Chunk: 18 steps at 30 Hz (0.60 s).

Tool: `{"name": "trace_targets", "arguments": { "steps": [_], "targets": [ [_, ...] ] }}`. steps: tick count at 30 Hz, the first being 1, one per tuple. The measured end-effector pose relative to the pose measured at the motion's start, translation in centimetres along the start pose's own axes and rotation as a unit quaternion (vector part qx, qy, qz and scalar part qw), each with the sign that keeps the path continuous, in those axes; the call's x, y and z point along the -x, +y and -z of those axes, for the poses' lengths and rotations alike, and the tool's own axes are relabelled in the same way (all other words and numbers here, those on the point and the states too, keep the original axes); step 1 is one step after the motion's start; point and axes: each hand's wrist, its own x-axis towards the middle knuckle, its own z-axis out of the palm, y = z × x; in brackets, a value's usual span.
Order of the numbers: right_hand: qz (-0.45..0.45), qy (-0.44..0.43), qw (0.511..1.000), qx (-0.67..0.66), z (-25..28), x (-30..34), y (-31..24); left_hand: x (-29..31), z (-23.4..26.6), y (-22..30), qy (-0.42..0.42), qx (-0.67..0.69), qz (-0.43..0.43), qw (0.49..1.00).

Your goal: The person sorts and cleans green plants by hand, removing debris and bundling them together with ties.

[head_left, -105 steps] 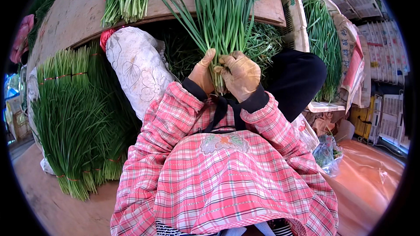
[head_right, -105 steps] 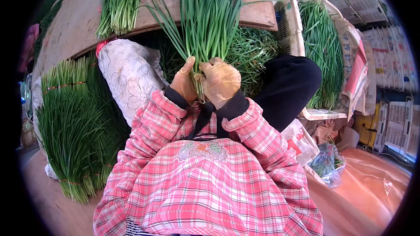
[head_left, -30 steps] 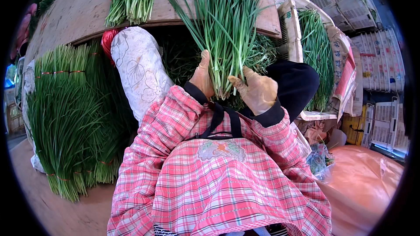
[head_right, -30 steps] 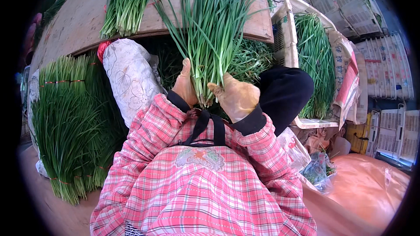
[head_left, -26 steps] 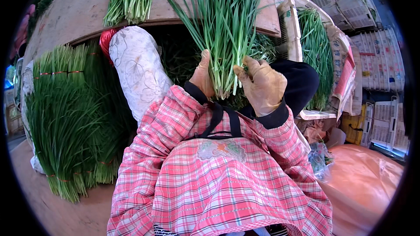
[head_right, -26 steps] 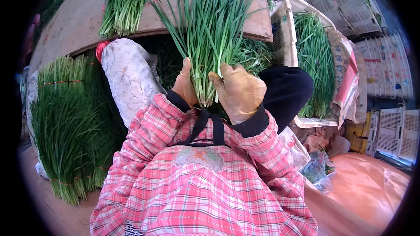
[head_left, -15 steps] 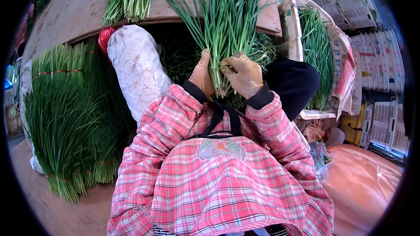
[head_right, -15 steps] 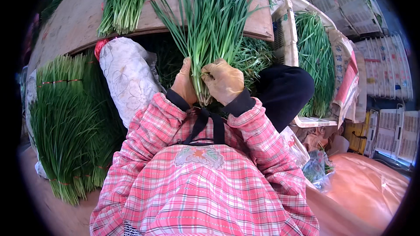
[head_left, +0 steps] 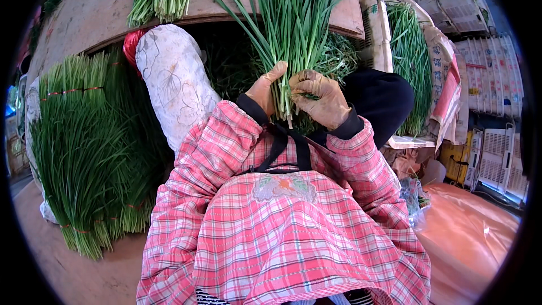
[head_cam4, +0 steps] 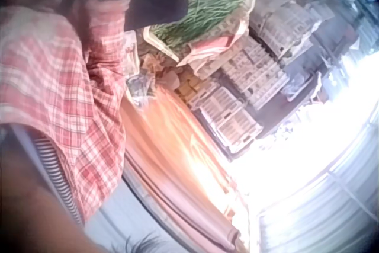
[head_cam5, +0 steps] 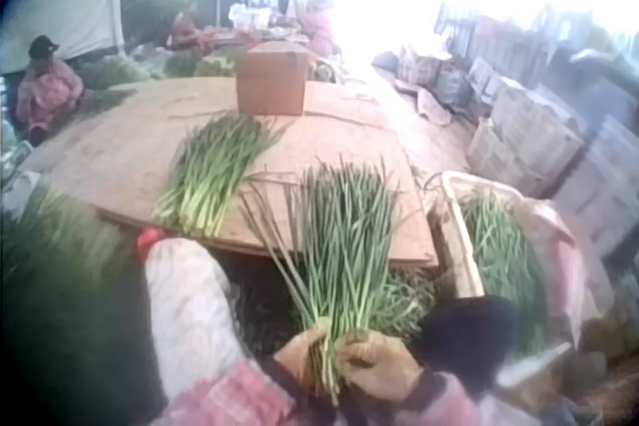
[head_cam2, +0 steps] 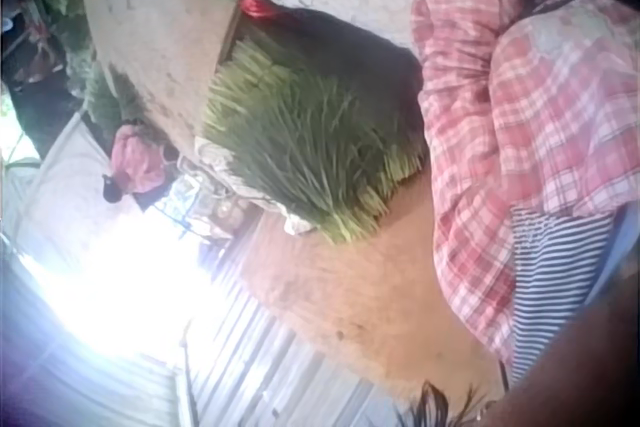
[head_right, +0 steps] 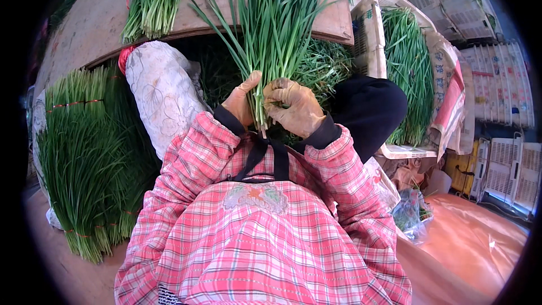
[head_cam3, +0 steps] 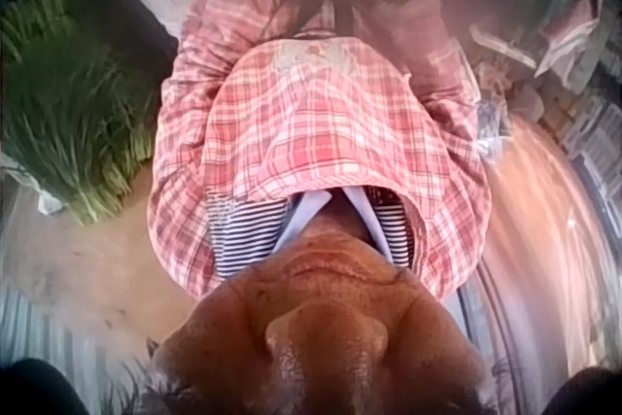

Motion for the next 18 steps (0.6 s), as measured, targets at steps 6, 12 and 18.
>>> {"name": "trace_targets", "arguments": {
  "steps": [6,12,18],
  "targets": [
    [0.062,0.002,0.997,0.053,0.1,0.2,0.8,0.3,-0.2,0.0,0.071,-0.033,-0.012,0.997],
    [0.023,0.061,0.969,0.237,-1.3,1.0,-1.7,-0.2,0.1,0.2,0.118,-0.110,-0.105,0.981],
    [0.006,0.130,0.986,0.103,-2.9,1.6,0.1,-0.5,-0.2,0.3,0.144,-0.169,-0.119,0.968]
  ]
}}
